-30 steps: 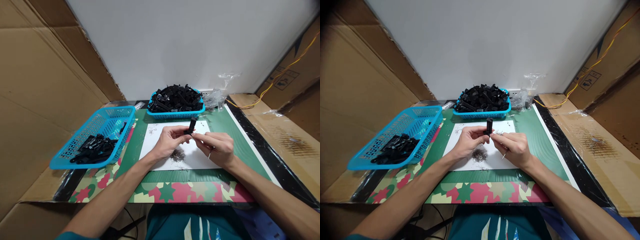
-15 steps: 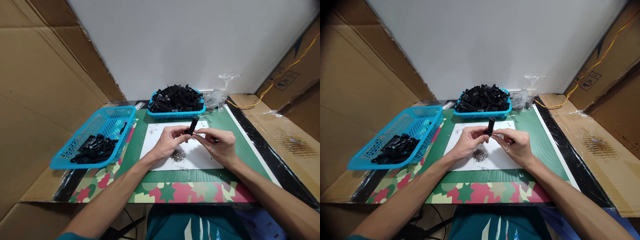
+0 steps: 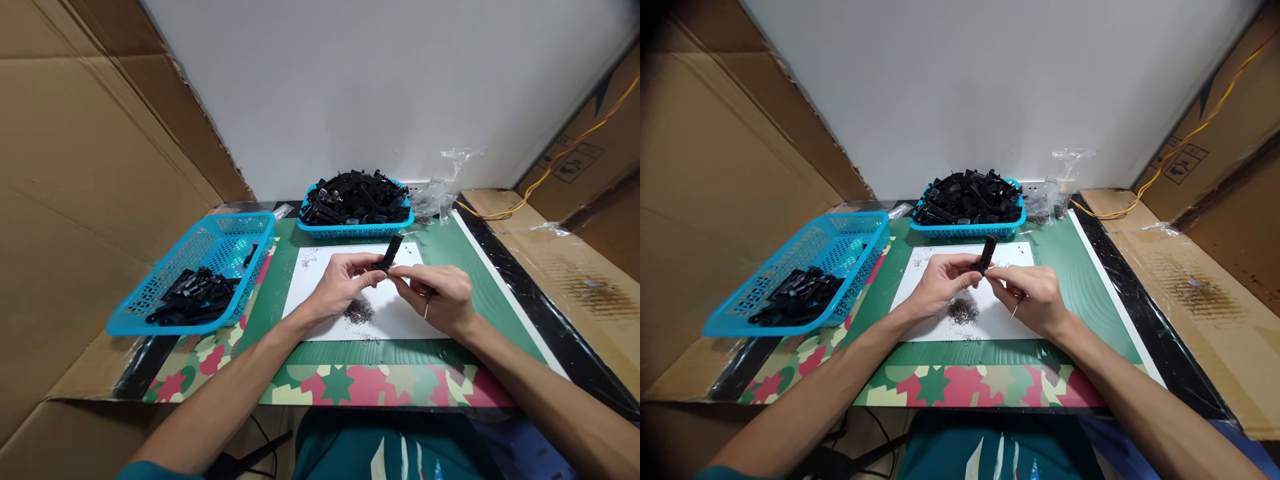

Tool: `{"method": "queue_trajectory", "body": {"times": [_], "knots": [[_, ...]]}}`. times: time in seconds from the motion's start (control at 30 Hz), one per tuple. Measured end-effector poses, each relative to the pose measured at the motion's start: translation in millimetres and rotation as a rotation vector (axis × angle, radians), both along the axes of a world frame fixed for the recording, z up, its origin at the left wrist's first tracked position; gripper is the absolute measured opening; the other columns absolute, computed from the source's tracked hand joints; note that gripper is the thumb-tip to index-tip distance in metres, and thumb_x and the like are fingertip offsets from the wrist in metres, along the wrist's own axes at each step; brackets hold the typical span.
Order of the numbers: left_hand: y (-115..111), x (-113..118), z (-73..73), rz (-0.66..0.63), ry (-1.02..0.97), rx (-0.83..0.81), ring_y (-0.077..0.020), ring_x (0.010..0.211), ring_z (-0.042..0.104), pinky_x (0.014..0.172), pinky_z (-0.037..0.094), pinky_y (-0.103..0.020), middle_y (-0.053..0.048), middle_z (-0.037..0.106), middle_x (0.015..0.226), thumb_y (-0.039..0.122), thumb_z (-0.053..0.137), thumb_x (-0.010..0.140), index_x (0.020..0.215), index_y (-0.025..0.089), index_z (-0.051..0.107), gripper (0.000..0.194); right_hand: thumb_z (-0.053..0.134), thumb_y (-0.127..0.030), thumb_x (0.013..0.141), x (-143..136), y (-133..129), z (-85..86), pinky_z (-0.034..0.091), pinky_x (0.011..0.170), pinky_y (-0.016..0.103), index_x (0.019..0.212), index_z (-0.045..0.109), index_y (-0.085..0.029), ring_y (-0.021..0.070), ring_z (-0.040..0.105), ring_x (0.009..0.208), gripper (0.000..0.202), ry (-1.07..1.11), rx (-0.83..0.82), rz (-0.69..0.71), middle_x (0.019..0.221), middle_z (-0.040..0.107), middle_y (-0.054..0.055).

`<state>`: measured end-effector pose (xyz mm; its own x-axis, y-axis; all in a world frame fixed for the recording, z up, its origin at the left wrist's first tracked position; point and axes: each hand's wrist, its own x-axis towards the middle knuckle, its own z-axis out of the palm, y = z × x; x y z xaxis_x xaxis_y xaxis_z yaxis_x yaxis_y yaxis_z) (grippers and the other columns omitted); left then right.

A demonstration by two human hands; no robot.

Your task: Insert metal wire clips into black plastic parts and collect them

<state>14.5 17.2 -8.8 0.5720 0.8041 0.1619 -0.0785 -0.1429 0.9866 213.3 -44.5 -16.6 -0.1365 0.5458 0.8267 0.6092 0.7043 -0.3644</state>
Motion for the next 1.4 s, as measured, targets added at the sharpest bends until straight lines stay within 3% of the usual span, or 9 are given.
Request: {"method": "queue_trajectory", "body": {"times": [0.2,0.37,0.6,0.97,1.4], "knots": [[2.7,-3.3,2.2,0.009,0.025,-0.035,-0.0119,0.067,0.056,0.063,0.048,-0.027,-0.011,0.078,0.092,0.048,0.090,0.077,0.112,0.011,0.083,0.051,0.072,-0.012,0.093,-0.1,1.8,5.5,0.037,0.048,0.022,0.094,0.082,-0.018,0.0081,0.045,0.046,0.012,0.123,-0.105,0.126,0.054,0.054,-0.006],[5.5,-7.0,2.2,-0.030,0.095,-0.021,-0.0102,0.062,0.049,0.057,0.040,-0.023,-0.006,0.069,0.076,0.056,0.084,0.082,0.114,0.009,0.080,0.057,0.078,-0.012,0.090,0.2,6.2,6.2,0.036,0.048,0.022,0.095,0.085,-0.018,0.0080,0.047,0.048,0.011,0.233,-0.223,0.214,0.057,0.060,-0.004],[6.3,-3.5,0.1,-0.127,0.058,-0.080,-0.0084,0.060,0.041,0.055,0.032,-0.022,-0.002,0.058,0.068,0.063,0.080,0.084,0.102,0.010,0.080,0.057,0.081,-0.018,0.090,7.2,10.0,7.8,0.037,0.051,0.024,0.094,0.085,-0.019,0.0090,0.047,0.052,0.006,0.210,-0.207,0.252,0.060,0.057,-0.004],[4.9,-2.0,-4.8,-0.123,-0.015,-0.206,-0.0072,0.058,0.040,0.053,0.024,-0.021,-0.003,0.057,0.069,0.072,0.077,0.081,0.094,0.009,0.078,0.065,0.078,-0.023,0.094,12.3,10.5,11.0,0.039,0.054,0.024,0.106,0.084,-0.019,0.0093,0.047,0.053,0.013,0.160,-0.138,0.218,0.060,0.046,-0.006],[1.8,-3.3,2.1,-0.177,0.089,-0.144,-0.0094,0.059,0.041,0.054,0.028,-0.024,-0.002,0.056,0.068,0.077,0.072,0.081,0.092,0.008,0.078,0.070,0.071,-0.022,0.099,22.4,9.8,13.6,0.037,0.047,0.024,0.095,0.084,-0.019,0.0095,0.051,0.050,0.013,-0.030,-0.031,0.141,0.062,0.062,-0.001]]}}
